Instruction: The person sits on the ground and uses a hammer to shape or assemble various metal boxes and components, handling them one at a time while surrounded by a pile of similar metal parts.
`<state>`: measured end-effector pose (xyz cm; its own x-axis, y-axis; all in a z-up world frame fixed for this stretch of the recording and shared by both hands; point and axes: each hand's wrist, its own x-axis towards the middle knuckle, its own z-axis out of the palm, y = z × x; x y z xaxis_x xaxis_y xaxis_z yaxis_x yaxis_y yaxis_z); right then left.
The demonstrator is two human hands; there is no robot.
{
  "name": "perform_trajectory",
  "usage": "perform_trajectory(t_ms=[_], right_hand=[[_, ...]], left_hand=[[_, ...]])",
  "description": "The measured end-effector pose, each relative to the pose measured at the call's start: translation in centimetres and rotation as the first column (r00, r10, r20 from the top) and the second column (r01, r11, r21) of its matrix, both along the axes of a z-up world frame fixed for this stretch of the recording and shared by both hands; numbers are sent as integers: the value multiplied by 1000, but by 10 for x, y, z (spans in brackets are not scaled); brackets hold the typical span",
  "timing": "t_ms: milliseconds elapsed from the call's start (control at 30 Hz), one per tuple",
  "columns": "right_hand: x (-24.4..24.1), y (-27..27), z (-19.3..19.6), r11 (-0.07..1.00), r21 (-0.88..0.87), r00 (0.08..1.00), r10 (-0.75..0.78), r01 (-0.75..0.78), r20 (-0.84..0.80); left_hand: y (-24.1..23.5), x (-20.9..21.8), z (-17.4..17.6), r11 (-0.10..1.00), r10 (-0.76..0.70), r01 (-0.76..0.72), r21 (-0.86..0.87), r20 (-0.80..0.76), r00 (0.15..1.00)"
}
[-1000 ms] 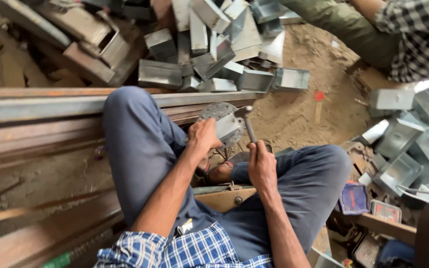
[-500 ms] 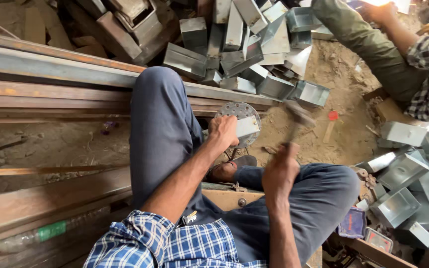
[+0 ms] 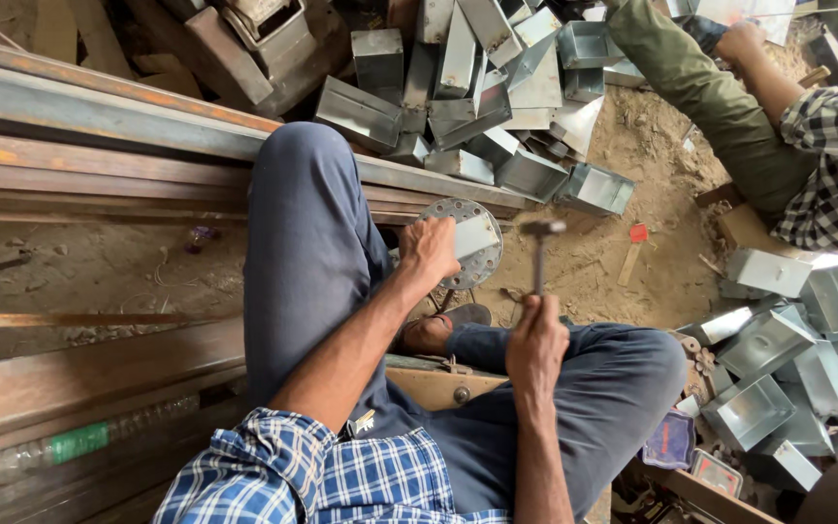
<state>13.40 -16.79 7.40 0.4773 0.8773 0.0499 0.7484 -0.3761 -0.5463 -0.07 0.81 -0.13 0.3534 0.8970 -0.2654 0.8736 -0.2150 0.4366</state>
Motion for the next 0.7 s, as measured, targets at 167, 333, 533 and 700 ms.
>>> perform_trajectory(t_ms=[167, 333, 533, 700], right_hand=[[-5, 12, 41, 803, 589, 995, -35, 86, -98], [-13, 26, 23, 813, 581, 994, 34, 33, -104], [7, 29, -33, 988, -103, 993, 120, -118, 21], [11, 2, -46, 992, -30, 984, 128, -125, 128]], left_hand=[[7, 0, 4, 998, -25, 22, -59, -59, 998], [9, 4, 3, 994, -29, 19, -105, -94, 995], [5, 2, -4, 985, -19, -5, -170, -140, 990], [1, -2, 7, 996, -16, 9, -91, -72, 997]])
